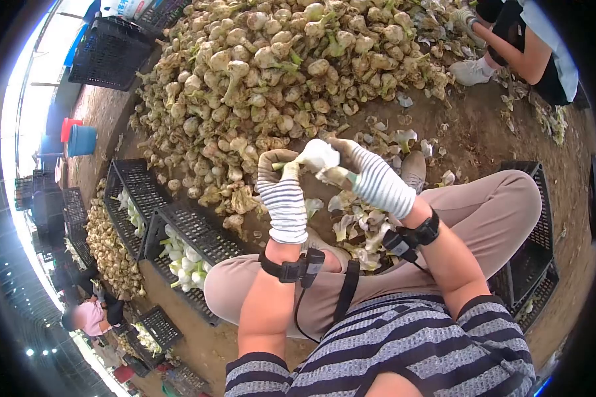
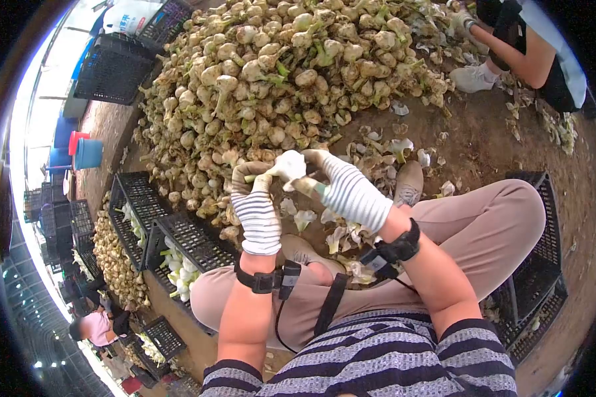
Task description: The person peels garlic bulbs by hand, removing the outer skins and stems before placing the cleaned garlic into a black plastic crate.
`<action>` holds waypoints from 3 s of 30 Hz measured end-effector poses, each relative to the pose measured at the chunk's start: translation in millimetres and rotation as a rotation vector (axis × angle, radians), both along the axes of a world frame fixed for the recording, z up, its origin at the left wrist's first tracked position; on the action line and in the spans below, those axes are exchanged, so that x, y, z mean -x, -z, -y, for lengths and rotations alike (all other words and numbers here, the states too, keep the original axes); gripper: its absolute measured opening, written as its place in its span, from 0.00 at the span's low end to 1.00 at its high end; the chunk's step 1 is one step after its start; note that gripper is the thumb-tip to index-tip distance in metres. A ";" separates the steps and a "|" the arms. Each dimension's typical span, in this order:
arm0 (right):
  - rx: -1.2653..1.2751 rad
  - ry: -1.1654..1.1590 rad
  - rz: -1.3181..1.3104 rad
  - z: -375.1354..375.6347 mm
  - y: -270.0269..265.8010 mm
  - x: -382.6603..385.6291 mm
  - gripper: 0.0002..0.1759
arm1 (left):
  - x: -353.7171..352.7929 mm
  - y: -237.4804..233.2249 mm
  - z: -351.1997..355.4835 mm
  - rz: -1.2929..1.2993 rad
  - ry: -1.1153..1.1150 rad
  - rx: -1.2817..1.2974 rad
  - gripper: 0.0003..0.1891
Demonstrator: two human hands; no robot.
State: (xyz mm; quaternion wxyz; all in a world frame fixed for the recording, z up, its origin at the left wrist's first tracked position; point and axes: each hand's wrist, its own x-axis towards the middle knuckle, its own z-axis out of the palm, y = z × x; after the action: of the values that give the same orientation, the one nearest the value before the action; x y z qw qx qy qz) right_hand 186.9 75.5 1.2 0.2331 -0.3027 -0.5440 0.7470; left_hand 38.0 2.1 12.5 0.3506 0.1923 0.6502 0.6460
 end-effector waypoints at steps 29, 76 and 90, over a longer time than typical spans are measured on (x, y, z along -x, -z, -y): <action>-0.547 -0.383 0.993 -71.8 162.6 51.0 0.31 | 33.7 -16.1 24.9 0.540 -0.219 -0.102 0.08; -0.049 0.097 0.064 -29.5 -18.1 -41.2 0.14 | -35.4 -22.0 2.6 -0.874 0.449 -0.041 0.35; 0.112 0.001 0.032 -17.5 -59.5 -79.5 0.17 | -49.3 -41.1 -10.3 0.666 0.313 0.025 0.23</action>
State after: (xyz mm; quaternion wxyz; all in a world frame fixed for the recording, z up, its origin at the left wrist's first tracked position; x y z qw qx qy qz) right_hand 266.4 93.1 60.7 0.2076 -0.3273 -0.5048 0.7713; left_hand 87.3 12.4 53.6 0.6401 0.0645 0.4708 0.6037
